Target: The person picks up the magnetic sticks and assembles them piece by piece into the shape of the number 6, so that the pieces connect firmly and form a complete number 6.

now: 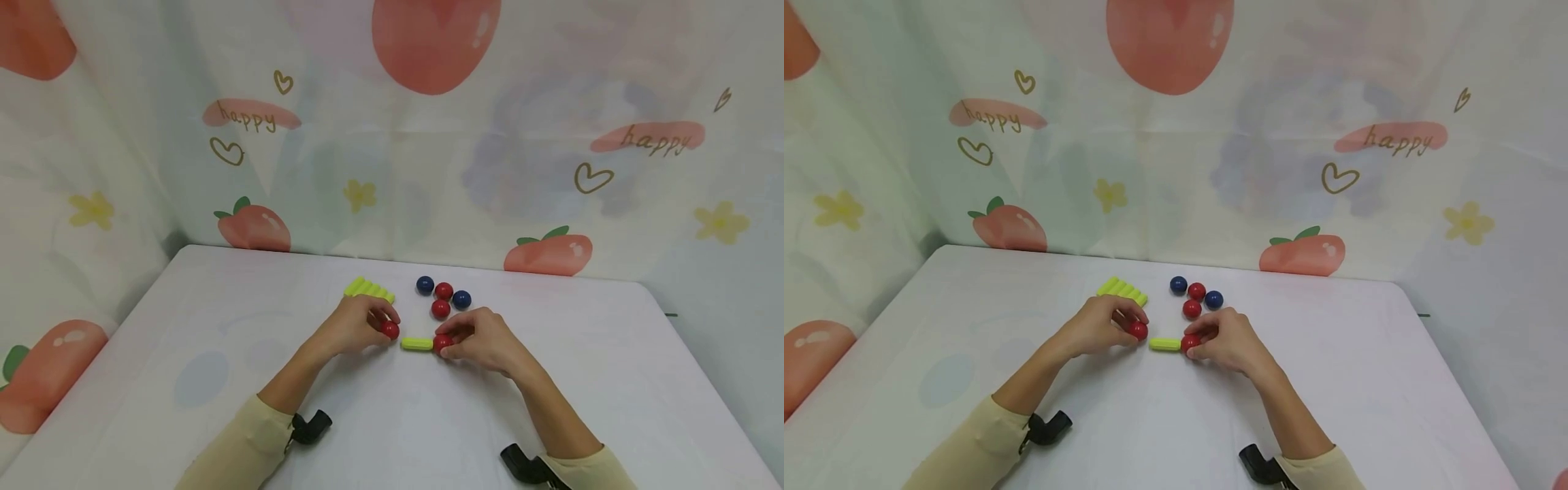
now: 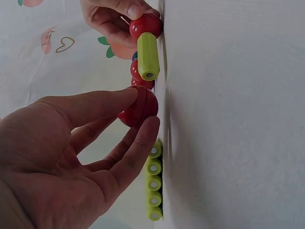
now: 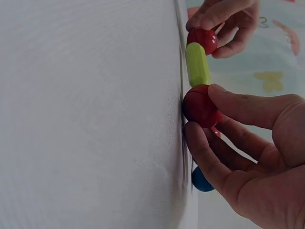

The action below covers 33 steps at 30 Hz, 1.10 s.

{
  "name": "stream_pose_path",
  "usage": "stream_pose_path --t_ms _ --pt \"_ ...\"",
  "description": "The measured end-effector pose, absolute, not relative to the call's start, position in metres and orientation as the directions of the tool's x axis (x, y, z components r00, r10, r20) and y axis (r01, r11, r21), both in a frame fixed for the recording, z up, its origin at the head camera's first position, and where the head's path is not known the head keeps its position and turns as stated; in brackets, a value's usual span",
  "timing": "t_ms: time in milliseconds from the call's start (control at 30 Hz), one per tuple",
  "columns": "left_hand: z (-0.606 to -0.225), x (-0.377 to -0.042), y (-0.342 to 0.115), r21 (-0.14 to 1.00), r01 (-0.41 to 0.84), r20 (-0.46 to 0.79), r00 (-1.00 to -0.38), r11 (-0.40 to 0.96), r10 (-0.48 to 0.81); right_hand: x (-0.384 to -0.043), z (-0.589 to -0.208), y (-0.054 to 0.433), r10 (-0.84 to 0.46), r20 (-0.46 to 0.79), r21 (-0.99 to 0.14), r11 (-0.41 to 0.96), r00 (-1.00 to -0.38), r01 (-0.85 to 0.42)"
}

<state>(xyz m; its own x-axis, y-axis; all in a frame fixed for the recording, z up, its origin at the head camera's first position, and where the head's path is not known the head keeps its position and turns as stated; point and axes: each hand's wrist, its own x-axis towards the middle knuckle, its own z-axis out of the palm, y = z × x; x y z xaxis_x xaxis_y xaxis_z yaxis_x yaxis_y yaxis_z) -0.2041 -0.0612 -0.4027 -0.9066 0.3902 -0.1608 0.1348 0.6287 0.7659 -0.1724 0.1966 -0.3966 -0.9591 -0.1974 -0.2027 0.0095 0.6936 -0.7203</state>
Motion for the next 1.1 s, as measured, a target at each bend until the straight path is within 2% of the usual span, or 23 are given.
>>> stream_pose_path --t_ms 267,800,1100 --pt "-0.4075 -0.2046 -0.0617 0.780 0.145 -0.170 -0.887 0.609 0.429 -0.1714 -0.3968 0.1963 -0.197 -0.209 -0.725 0.689 -0.958 0.017" --pt "-0.4081 -0.2043 -0.0604 0.781 0.160 -0.153 -0.888 0.603 0.434 -0.1726 -0.3976 0.1966 -0.194 -0.216 -0.729 0.684 -0.957 0.026" --pt "-0.4073 -0.2041 -0.0603 0.784 0.140 -0.166 -0.891 0.605 0.422 -0.1732 -0.3961 0.1968 -0.221 -0.195 -0.707 0.707 -0.956 -0.019"
